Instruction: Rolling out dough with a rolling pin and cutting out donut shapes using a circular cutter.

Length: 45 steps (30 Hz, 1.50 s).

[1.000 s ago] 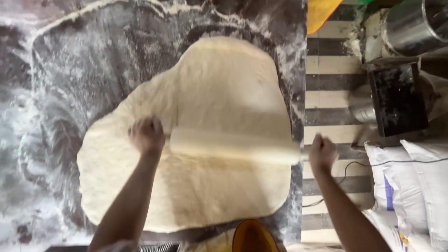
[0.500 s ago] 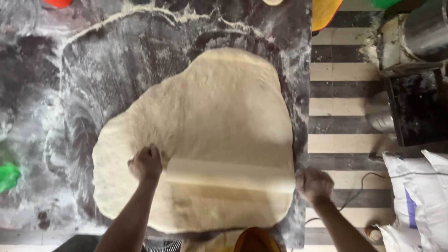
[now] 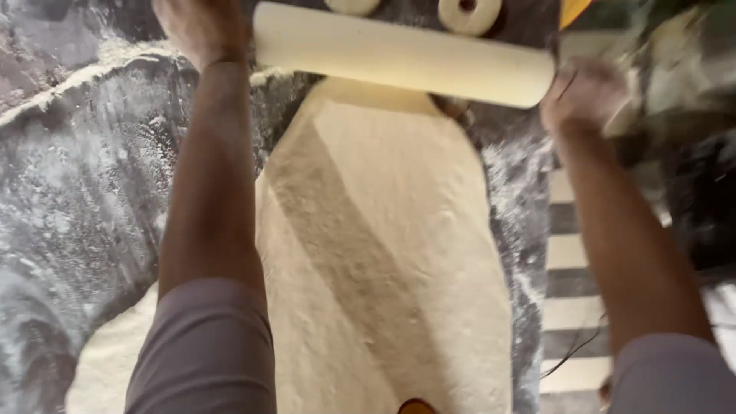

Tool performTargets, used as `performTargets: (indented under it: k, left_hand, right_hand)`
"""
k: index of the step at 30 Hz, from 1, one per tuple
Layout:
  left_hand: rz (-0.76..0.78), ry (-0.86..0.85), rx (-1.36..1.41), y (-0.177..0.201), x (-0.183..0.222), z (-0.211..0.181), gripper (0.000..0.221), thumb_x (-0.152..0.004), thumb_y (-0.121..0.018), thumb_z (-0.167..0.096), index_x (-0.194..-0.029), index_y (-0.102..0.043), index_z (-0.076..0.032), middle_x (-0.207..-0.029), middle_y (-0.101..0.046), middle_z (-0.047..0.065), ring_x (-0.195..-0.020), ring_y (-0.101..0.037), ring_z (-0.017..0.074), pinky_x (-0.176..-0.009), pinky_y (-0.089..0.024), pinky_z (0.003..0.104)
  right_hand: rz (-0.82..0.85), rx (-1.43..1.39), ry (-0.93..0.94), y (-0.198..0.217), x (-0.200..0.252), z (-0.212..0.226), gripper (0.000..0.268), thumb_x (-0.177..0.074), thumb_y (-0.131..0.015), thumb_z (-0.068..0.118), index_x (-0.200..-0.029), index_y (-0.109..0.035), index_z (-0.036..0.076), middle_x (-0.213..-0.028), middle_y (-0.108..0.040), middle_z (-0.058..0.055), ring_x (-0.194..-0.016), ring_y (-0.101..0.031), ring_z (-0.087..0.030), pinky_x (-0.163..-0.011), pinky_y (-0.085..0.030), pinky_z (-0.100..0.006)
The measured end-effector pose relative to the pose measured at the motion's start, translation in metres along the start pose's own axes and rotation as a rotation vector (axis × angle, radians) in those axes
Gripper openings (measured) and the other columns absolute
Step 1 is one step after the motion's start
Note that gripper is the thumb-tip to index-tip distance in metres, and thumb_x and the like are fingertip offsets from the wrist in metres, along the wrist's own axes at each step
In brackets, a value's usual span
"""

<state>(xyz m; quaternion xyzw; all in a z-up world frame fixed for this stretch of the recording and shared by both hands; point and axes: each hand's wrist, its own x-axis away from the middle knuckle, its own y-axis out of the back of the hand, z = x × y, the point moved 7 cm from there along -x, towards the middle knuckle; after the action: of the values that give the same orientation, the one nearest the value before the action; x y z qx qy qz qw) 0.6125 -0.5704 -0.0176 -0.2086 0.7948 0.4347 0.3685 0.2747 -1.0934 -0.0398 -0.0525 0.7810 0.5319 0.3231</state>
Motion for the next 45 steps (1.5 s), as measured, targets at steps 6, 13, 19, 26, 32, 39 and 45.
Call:
performTargets:
  k: [6, 13, 19, 26, 32, 39, 45]
  left_hand:
    - [0.406, 0.260, -0.040, 0.063, 0.053, -0.007, 0.024, -0.105, -0.059, -0.025, -0.085, -0.070, -0.018, -0.085, -0.068, 0.004, -0.079, -0.061, 0.0202, -0.085, -0.048, 0.047]
    - [0.388, 0.214, -0.097, 0.203, 0.155, -0.006, 0.027, -0.101, -0.061, -0.028, -0.078, -0.066, -0.017, -0.084, -0.070, 0.005, -0.083, -0.065, 0.0251, -0.090, -0.045, 0.050]
    - [0.445, 0.350, -0.156, 0.351, 0.284, 0.026, 0.029, -0.098, -0.063, -0.035, -0.077, -0.068, -0.014, -0.083, -0.072, 0.008, -0.080, -0.067, 0.0307, -0.086, -0.046, 0.049]
    - [0.736, 0.669, -0.330, 0.475, 0.378, 0.039, 0.042, -0.101, -0.057, -0.048, -0.079, -0.076, -0.017, -0.075, -0.074, 0.010, -0.067, -0.067, 0.0269, -0.086, -0.046, 0.043]
    - [0.734, 0.515, -0.361, 0.362, 0.298, 0.045, 0.046, -0.105, -0.057, -0.051, -0.081, -0.076, -0.016, -0.077, -0.074, 0.011, -0.073, -0.067, 0.0305, -0.086, -0.045, 0.047]
    - [0.686, 0.350, -0.161, 0.125, 0.095, 0.011, 0.039, -0.105, -0.063, -0.038, -0.073, -0.065, -0.015, -0.061, -0.060, 0.002, -0.045, -0.052, 0.0142, -0.043, -0.045, 0.036]
    - [0.232, 0.322, 0.085, -0.006, 0.023, 0.008, 0.035, -0.090, -0.077, -0.048, -0.077, -0.068, -0.017, -0.076, -0.067, 0.004, -0.074, -0.057, 0.0185, -0.068, -0.049, 0.042]
  right_hand:
    - [0.421, 0.007, 0.002, 0.064, 0.043, 0.012, 0.046, -0.108, -0.037, 0.035, -0.088, -0.073, 0.015, -0.086, -0.069, -0.013, -0.075, -0.064, -0.028, -0.065, -0.055, -0.044]
    - [0.710, -0.206, -0.181, 0.156, 0.166, 0.017, 0.059, -0.109, -0.029, 0.043, -0.081, -0.073, 0.017, -0.065, -0.063, -0.004, -0.060, -0.056, -0.018, -0.061, -0.055, -0.040]
    - [0.761, -0.268, -0.134, 0.232, 0.292, 0.022, 0.056, -0.102, -0.031, 0.049, -0.070, -0.067, 0.020, -0.058, -0.057, -0.001, -0.052, -0.048, -0.015, -0.054, -0.049, -0.037]
    - [0.971, -0.154, -0.035, 0.283, 0.417, 0.016, 0.065, -0.102, -0.020, 0.052, -0.060, -0.060, 0.022, -0.050, -0.045, 0.006, -0.047, -0.040, -0.012, -0.046, -0.045, -0.033]
    - [0.711, -0.249, -0.076, 0.248, 0.340, 0.021, 0.064, -0.103, -0.025, 0.049, -0.056, -0.058, 0.021, -0.044, -0.041, 0.004, -0.039, -0.038, -0.017, -0.040, -0.040, -0.038]
    - [0.224, -0.090, 0.049, 0.084, 0.200, -0.008, 0.054, -0.108, -0.033, 0.041, -0.060, -0.048, 0.021, -0.054, -0.040, 0.002, -0.050, -0.041, -0.016, -0.058, -0.044, -0.043]
    - [0.034, -0.118, 0.004, 0.054, 0.038, 0.000, 0.052, -0.114, -0.031, 0.030, -0.070, -0.055, 0.016, -0.065, -0.055, 0.001, -0.061, -0.054, -0.019, -0.067, -0.052, -0.034]
